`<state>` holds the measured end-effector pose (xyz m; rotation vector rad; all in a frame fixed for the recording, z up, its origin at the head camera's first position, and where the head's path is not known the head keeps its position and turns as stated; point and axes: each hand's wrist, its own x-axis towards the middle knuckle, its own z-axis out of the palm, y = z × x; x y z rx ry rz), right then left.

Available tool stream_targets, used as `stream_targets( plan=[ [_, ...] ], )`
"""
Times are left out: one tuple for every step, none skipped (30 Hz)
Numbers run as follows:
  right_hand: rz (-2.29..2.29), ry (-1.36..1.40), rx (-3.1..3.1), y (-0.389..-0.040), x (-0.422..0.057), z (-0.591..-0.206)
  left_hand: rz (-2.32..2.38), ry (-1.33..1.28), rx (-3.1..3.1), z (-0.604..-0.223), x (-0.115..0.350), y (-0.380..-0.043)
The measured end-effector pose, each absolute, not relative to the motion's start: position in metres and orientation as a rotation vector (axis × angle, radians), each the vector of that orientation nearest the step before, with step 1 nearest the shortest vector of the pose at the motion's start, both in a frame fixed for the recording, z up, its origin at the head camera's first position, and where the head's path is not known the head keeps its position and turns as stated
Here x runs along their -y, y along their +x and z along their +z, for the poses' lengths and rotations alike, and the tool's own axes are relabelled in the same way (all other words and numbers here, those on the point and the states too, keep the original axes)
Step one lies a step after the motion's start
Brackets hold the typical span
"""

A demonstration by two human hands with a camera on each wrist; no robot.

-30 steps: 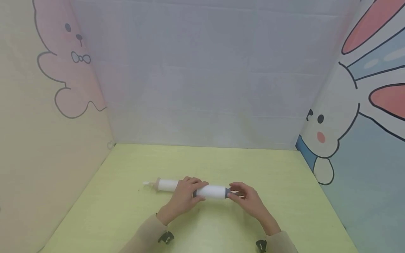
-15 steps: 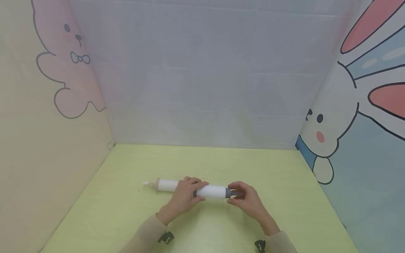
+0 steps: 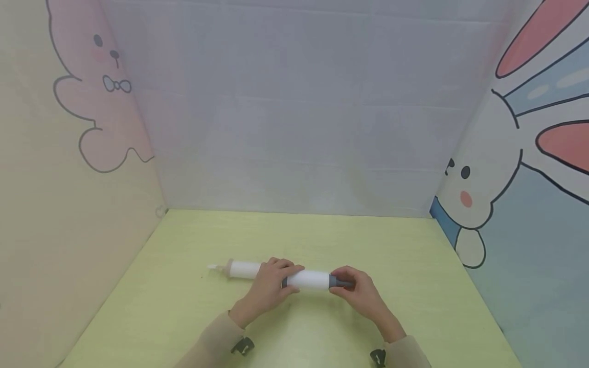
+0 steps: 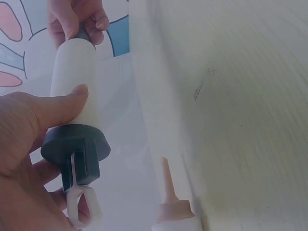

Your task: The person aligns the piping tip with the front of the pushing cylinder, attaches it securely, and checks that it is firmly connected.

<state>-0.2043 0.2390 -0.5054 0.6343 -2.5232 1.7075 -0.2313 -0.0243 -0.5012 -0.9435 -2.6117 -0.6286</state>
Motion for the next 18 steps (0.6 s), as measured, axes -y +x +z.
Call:
stream_targets(
  plan=[
    [1.709, 0.634, 2.524, -0.204, -0.239, -0.506, -0.625, -0.942, 2.612, -0.501, 0.024, -0.231],
    [1.711, 0.633, 2.526, -0.204, -0.239, -0.506, -0.622, -0.942, 2.610, -0.501, 0.024, -0.231],
    [1.709, 0.630, 2.531, -0.204, -0.239, -0.506, -0.620, -0.942, 2.607, -0.501, 0.023, -0.231],
    [1.705, 0.624, 2.540, -0.205, -0.240, -0.507, -0.620, -0.944, 2.603, -0.500, 0.023, -0.231],
    [1.698, 0.611, 2.550, -0.205, -0.241, -0.507, -0.619, -0.945, 2.599, -0.500, 0.022, -0.231],
    [1.692, 0.602, 2.562, -0.205, -0.241, -0.507, -0.619, -0.947, 2.594, -0.500, 0.022, -0.230],
    [1.686, 0.594, 2.572, -0.206, -0.242, -0.507, -0.621, -0.951, 2.591, -0.500, 0.021, -0.230],
    [1.681, 0.583, 2.583, -0.207, -0.243, -0.507, -0.622, -0.955, 2.587, -0.499, 0.021, -0.230],
    [1.677, 0.570, 2.592, -0.207, -0.243, -0.507, -0.623, -0.958, 2.586, -0.499, 0.020, -0.231],
    [1.676, 0.557, 2.597, -0.208, -0.244, -0.507, -0.623, -0.961, 2.584, -0.498, 0.019, -0.231],
    [1.677, 0.543, 2.600, -0.208, -0.245, -0.507, -0.621, -0.964, 2.582, -0.498, 0.018, -0.231],
    [1.682, 0.527, 2.602, -0.208, -0.245, -0.507, -0.620, -0.966, 2.582, -0.497, 0.017, -0.231],
    [1.689, 0.508, 2.599, -0.209, -0.246, -0.506, -0.616, -0.966, 2.584, -0.496, 0.016, -0.232],
    [1.690, 0.495, 2.599, -0.209, -0.247, -0.506, -0.608, -0.964, 2.582, -0.495, 0.015, -0.233],
    [1.696, 0.481, 2.596, -0.209, -0.247, -0.505, -0.600, -0.961, 2.580, -0.495, 0.014, -0.234],
    [1.702, 0.470, 2.590, -0.210, -0.247, -0.505, -0.589, -0.957, 2.577, -0.495, 0.013, -0.235],
    [1.708, 0.462, 2.583, -0.210, -0.247, -0.504, -0.580, -0.952, 2.578, -0.495, 0.011, -0.236],
    [1.712, 0.456, 2.576, -0.211, -0.248, -0.503, -0.571, -0.948, 2.579, -0.495, 0.010, -0.237]
  ],
)
